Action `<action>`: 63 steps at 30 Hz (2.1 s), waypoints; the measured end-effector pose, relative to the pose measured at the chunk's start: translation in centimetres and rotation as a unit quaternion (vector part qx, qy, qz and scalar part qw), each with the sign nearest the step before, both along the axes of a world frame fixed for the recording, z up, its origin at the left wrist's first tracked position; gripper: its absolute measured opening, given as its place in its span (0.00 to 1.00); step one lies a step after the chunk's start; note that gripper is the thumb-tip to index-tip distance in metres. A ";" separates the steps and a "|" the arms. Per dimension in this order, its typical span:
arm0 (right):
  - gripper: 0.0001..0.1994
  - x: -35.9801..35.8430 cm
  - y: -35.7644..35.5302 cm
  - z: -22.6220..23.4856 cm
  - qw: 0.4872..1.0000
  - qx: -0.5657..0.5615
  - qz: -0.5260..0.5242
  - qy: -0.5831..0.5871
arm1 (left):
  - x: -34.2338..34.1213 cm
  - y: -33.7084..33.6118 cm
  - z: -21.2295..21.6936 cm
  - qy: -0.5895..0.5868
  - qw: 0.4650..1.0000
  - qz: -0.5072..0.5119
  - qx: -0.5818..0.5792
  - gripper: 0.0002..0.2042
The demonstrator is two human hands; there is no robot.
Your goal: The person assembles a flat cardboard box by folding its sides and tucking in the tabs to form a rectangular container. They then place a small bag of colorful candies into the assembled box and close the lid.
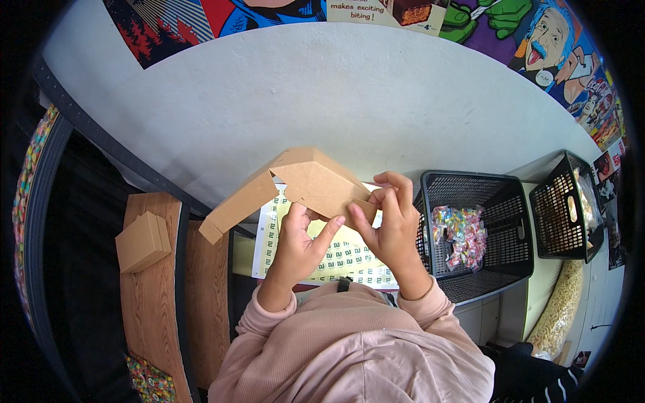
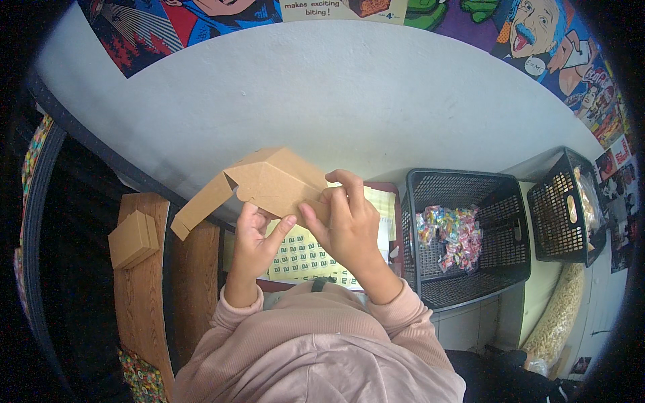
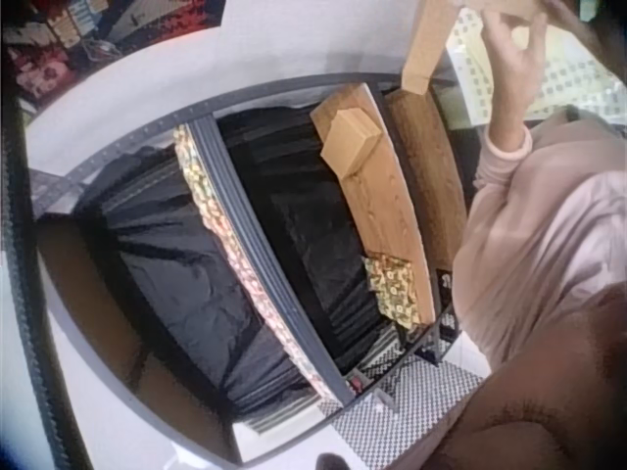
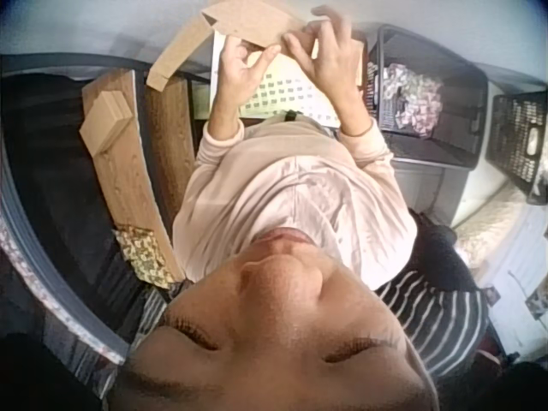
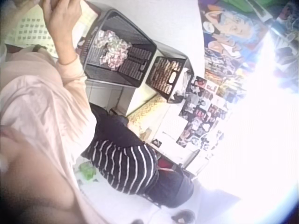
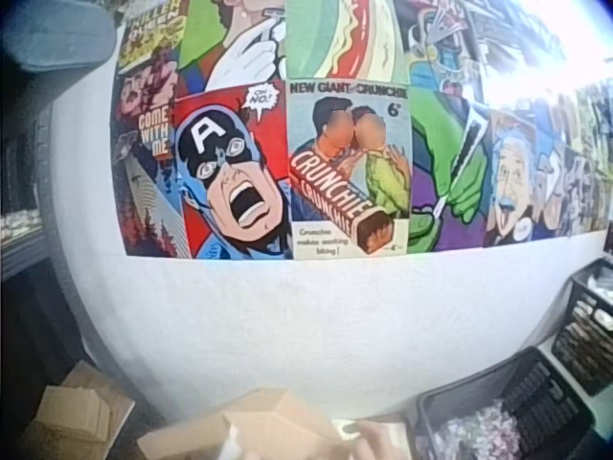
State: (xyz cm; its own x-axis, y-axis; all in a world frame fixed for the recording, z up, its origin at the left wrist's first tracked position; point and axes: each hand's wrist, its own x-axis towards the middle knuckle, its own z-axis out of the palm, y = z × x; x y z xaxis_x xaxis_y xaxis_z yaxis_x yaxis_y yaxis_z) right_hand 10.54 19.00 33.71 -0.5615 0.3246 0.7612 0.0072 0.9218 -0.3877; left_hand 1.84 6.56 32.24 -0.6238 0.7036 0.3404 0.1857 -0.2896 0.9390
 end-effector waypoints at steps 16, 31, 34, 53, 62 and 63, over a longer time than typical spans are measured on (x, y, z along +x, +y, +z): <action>0.14 -0.2 -0.2 -0.3 0.999 0.027 -0.020 -0.017 | -0.1 0.2 0.2 -0.002 0.999 0.048 -0.021 0.14; 0.09 0.6 1.4 -0.5 0.940 -0.267 0.200 -0.072 | -0.6 0.2 -0.6 0.009 0.999 0.003 -0.036 0.18; 0.07 0.7 1.0 0.1 0.940 -0.275 0.183 -0.082 | -0.7 0.2 -0.2 -0.004 0.998 -0.019 -0.060 0.21; 0.20 0.3 0.7 -2.8 0.978 -0.137 0.149 0.057 | -1.4 0.5 -0.7 -0.133 0.986 -0.071 0.067 0.20; 0.27 0.7 0.6 -3.3 0.972 -0.115 0.202 0.038 | -1.3 0.3 -0.4 -0.162 0.981 -0.102 0.037 0.19; 0.27 0.7 0.6 -3.3 0.972 -0.108 0.203 0.040 | -1.3 0.3 -0.5 -0.163 0.981 -0.104 0.033 0.19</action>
